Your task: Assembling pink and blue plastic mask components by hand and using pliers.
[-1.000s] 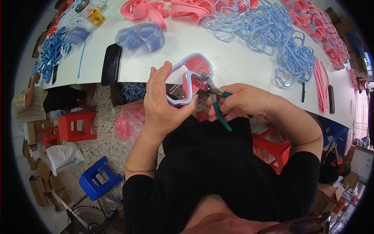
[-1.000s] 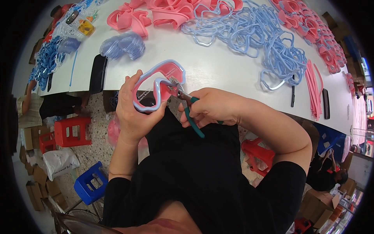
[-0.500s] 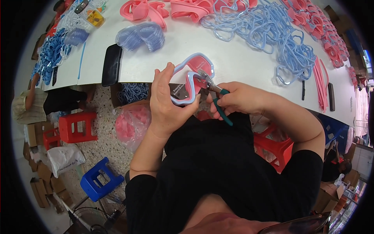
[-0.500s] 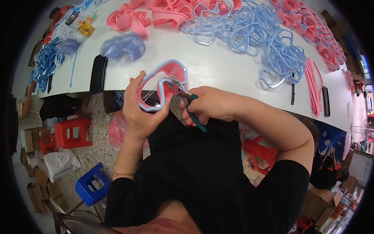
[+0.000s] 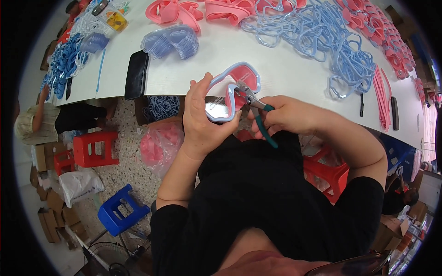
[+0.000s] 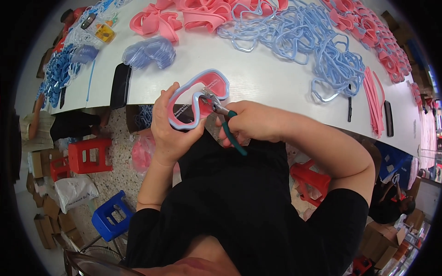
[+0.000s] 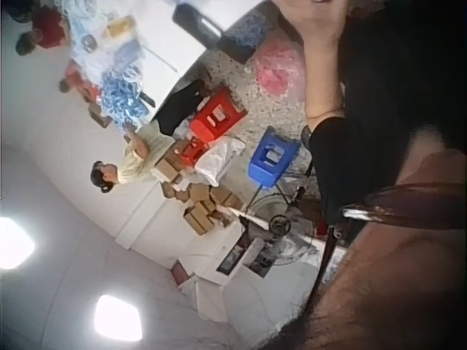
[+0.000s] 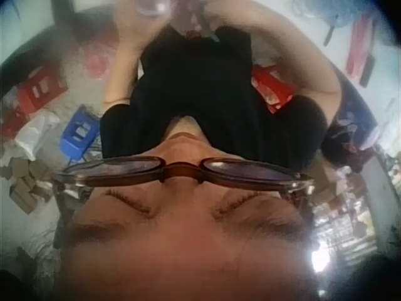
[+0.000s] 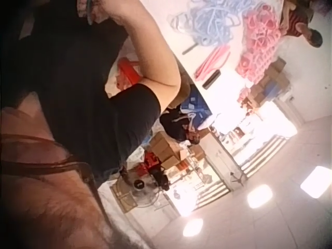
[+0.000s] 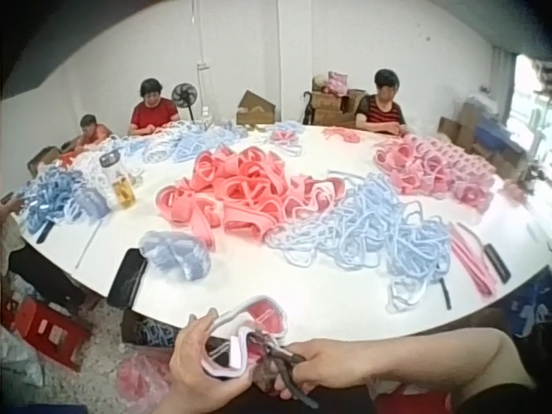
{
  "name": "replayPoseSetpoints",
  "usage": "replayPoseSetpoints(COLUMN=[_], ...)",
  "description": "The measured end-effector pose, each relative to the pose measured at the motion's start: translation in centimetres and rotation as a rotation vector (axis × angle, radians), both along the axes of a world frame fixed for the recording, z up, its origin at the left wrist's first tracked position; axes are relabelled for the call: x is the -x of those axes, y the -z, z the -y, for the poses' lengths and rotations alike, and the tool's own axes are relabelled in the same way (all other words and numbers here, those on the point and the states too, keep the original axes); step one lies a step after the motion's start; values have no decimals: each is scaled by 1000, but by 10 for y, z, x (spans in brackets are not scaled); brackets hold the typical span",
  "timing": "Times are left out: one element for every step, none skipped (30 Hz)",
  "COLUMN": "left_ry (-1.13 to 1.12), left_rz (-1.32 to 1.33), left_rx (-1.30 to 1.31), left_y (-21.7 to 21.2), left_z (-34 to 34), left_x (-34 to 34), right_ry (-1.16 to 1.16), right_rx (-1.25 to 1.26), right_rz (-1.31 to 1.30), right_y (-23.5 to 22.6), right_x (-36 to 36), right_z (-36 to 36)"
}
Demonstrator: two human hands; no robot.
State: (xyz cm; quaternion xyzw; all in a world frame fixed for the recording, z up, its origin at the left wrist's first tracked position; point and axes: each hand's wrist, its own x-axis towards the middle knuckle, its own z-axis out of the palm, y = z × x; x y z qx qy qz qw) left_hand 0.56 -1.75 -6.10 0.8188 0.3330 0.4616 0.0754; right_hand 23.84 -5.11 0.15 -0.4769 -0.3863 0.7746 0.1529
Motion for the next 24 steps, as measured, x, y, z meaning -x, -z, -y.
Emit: replayPoseSetpoints(left_ry=[-12,-6,39,83,119,126,124,119,123,122,117,117,111,109,108,121,139,144,145,141,142,144,145,146], left_rz=[11,2,136,269,271,262,273,286,279,186,94,89,38,-11,-14,-9,-1,0,-35,-71,-72,-101,-128,-128], left_rx=[48,45,252,461,484,487,483,479,481,355,228,230,157,83,85,115,143,146,99,52,55,43,30,29], left_y=[-3,-3,-3,-3,-3,-4,-6,-7,-8,-9,-9,-11,-13,-14,-13,-12,-12,-13,-15,-16,-14,-9,-5,-5], left_z=[-1,-2,-4,-6,-9,-9,-8,-8,-9,-11,-12,-11,-10,-10,-9,-8,-8,-7,-7,-6,-5,-5,-6,-8], left_x=[1,2,3,4,5,3,1,-1,-2,-2,-2,-2,-3,-3,-2,-1,0,-2,-3,-3,-3,-2,-2,-2], right_ry=[6,-74,-153,-144,-188,-231,-220,-287,-355,-349,-408,-468,-470,-483,-499,-502,-471,-438,-433,-427,-420,-419,-399,-378], right_rx=[-2,-58,-113,-115,-151,-186,-184,-223,-261,-260,-285,-311,-311,-301,-290,-289,-338,-385,-381,-434,-486,-483,-476,-468], right_rz=[-10,56,123,115,167,220,214,277,340,335,395,456,450,467,483,479,412,345,346,430,515,514,507,502], right_y=[-1,-2,-3,-5,-8,-11,-16,-22,-27,-31,-33,-36,-41,-46,-48,-42,-30,-21,-16,-12,-9,-7,-5,-4], right_x=[-5,-10,-14,-14,-13,-13,-13,-12,-12,-11,-10,-9,-7,-6,-5,-7,-9,-11,-10,-6,-3,-2,-1,0], right_z=[-1,-3,-3,-4,-4,-4,-5,-7,-9,-10,-12,-13,-14,-15,-15,-14,-11,-7,-5,-4,-2,0,0,1])
